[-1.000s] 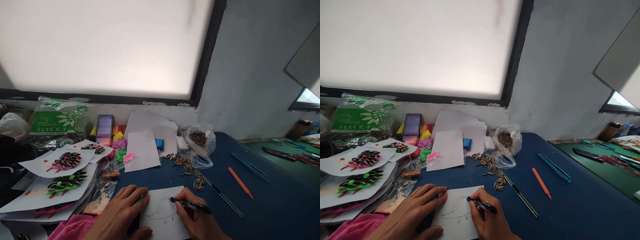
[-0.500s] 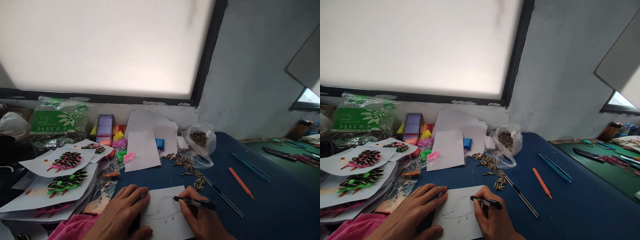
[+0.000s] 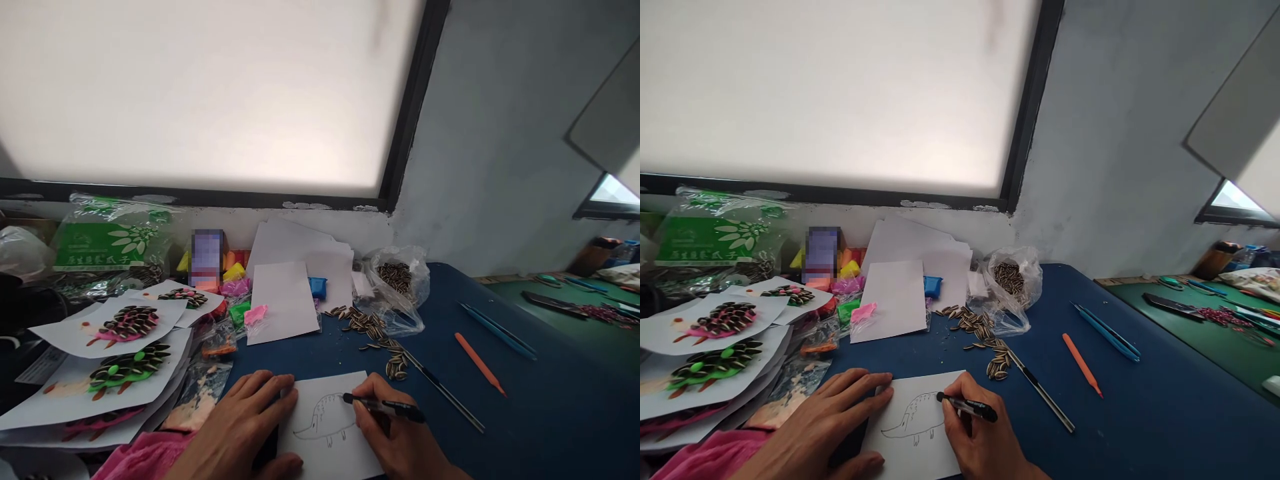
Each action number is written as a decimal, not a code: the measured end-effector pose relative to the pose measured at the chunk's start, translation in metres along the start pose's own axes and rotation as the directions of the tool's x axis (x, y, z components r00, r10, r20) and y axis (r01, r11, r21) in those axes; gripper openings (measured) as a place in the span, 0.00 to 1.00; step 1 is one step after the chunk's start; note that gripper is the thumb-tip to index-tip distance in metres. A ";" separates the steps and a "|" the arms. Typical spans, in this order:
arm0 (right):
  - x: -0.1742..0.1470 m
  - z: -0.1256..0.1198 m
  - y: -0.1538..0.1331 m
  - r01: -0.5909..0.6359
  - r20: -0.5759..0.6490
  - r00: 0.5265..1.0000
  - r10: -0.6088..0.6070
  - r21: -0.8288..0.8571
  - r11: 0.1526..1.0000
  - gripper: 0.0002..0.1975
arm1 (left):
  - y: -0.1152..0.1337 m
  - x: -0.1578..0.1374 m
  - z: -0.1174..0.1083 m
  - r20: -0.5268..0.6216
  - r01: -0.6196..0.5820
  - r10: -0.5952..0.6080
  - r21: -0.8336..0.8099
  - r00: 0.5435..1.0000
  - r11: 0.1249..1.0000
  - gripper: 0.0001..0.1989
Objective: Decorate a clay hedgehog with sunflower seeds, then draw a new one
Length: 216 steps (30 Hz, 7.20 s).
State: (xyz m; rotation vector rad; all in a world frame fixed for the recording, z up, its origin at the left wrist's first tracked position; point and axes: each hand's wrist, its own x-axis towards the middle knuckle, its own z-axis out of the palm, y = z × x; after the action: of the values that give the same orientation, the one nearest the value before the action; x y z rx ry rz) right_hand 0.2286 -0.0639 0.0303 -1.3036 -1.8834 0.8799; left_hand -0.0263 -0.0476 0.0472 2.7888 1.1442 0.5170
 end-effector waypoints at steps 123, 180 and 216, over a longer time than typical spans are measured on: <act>0.001 0.001 -0.001 0.184 -0.048 0.981 -0.191 -0.115 0.976 0.08 | -0.001 -0.002 0.001 -0.004 -0.001 0.001 0.001 1.000 1.000 0.20; -0.003 -0.005 -0.002 0.099 -0.083 0.990 -0.111 -0.137 0.986 0.08 | 0.001 0.001 -0.003 0.045 0.012 -0.012 -0.001 0.999 1.000 0.19; -0.005 0.008 -0.004 0.278 -0.024 0.959 -0.283 -0.115 0.954 0.07 | -0.002 0.002 0.002 0.062 0.006 -0.004 -0.022 0.998 1.000 0.20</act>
State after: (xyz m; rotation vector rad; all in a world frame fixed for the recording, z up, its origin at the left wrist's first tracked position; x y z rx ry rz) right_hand 0.2211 -0.0705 0.0280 -1.0710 -2.0462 0.6053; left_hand -0.0259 -0.0448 0.0452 2.7613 1.1255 0.4366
